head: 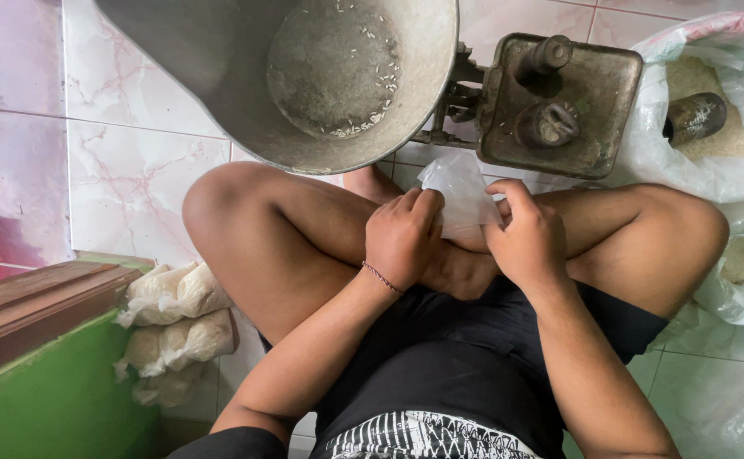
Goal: The person scoops grains from a large sack using a tin can, pours them into small plastic bags, weighs the bags on a scale, ties the bags closed, and places them aside on the floor.
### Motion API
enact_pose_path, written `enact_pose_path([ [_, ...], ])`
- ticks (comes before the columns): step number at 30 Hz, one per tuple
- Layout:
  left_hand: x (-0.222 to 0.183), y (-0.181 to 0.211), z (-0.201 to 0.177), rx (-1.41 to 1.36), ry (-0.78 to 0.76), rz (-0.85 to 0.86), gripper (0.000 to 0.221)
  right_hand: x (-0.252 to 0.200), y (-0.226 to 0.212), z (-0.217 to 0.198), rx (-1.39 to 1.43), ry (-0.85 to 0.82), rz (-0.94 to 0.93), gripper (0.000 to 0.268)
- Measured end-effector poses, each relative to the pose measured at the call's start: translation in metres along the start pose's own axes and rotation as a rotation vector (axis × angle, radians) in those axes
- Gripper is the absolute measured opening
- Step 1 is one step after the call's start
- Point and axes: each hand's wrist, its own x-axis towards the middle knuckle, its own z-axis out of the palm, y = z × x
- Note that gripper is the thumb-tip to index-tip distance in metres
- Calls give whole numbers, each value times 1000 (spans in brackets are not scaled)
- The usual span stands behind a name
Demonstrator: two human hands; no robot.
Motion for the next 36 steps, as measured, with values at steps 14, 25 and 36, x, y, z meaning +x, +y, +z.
enact_pose_path([
  [14, 17, 17, -26, -355, -320, -514, 27, -8, 6, 8, 13, 12, -46, 15],
  [25, 12, 14, -4, -742, -261, -687, 21, -7, -39, -12, 140, 148, -165, 14],
  [36, 13, 19, -7, -853, -119, -677, 25, -16, 1, 17, -33, -18, 30, 31],
])
